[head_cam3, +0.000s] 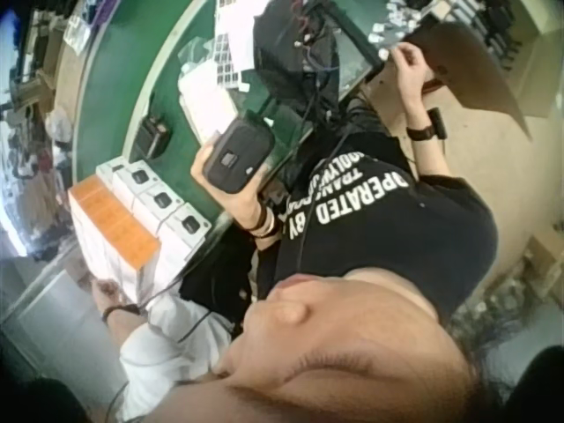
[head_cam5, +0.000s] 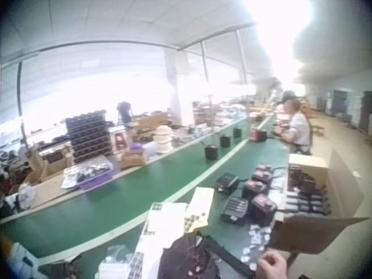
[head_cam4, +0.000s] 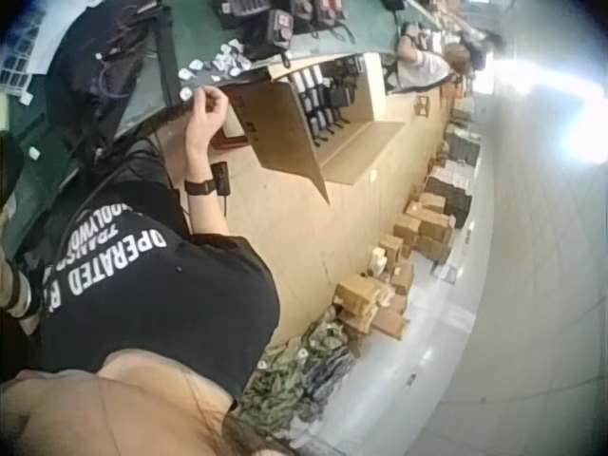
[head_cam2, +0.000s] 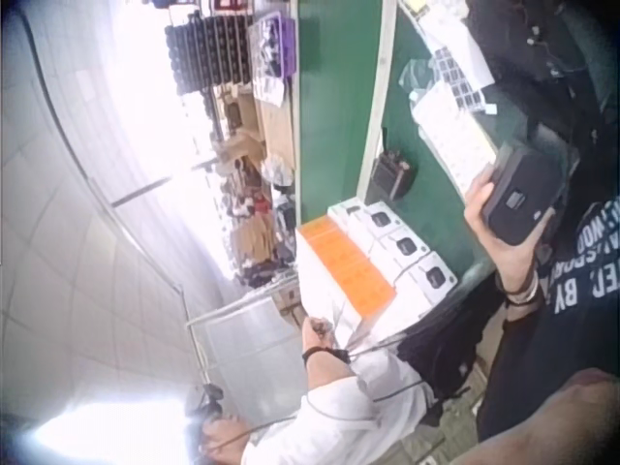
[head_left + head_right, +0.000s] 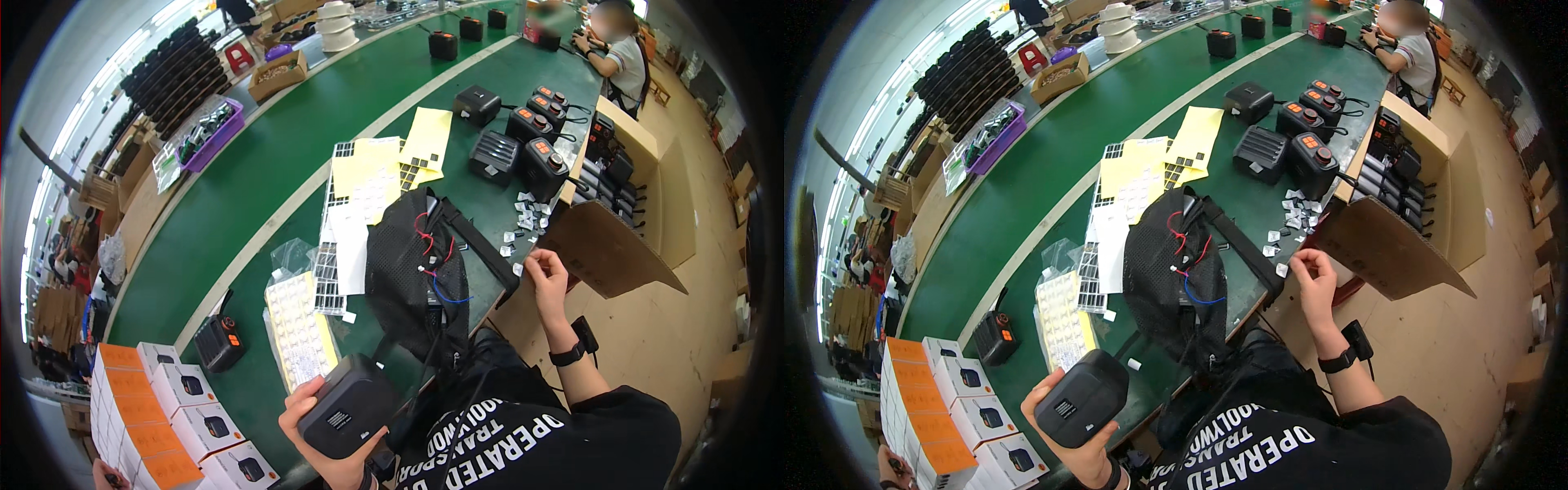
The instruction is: Inspecting and applying labels to portable speakers on an assembly line.
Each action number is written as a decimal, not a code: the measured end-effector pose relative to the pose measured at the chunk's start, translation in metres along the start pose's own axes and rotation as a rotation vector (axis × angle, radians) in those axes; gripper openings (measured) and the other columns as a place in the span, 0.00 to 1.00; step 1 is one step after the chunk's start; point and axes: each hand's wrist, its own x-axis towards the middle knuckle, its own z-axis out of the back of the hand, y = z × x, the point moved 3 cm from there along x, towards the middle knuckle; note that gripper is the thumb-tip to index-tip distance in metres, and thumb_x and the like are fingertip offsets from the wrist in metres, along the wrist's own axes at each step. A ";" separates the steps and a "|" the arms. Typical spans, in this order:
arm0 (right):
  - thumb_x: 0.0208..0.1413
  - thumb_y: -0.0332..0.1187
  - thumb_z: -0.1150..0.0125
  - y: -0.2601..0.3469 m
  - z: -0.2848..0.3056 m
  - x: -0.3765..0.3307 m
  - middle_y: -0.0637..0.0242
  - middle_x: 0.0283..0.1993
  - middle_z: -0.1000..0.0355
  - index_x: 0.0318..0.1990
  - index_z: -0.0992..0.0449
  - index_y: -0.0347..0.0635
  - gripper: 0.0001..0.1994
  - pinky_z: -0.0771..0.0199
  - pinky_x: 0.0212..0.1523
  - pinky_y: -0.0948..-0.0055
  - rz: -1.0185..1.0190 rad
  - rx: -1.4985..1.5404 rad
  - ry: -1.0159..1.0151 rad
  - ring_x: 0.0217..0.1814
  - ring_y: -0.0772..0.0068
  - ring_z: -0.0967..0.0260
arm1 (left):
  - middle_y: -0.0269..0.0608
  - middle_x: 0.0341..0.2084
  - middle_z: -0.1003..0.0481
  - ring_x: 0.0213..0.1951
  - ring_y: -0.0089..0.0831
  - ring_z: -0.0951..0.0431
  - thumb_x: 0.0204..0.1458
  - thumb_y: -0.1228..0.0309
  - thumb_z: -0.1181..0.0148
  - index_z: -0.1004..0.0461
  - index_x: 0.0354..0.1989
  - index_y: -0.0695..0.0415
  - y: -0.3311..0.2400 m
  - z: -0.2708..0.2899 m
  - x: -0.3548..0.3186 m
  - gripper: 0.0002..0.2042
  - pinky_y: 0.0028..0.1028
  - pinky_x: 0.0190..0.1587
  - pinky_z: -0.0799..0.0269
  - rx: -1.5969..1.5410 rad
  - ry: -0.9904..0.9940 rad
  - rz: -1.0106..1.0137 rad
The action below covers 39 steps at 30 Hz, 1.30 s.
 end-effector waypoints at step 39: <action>0.44 0.43 0.37 0.055 -0.272 0.159 0.55 0.62 0.42 0.52 0.32 0.36 0.29 0.50 0.61 0.48 0.607 -0.678 0.837 0.68 0.55 0.54 | 0.50 0.51 0.36 0.54 0.40 0.38 0.52 0.66 0.53 0.44 0.57 0.64 0.010 0.028 0.052 0.25 0.33 0.58 0.45 0.313 -0.373 0.188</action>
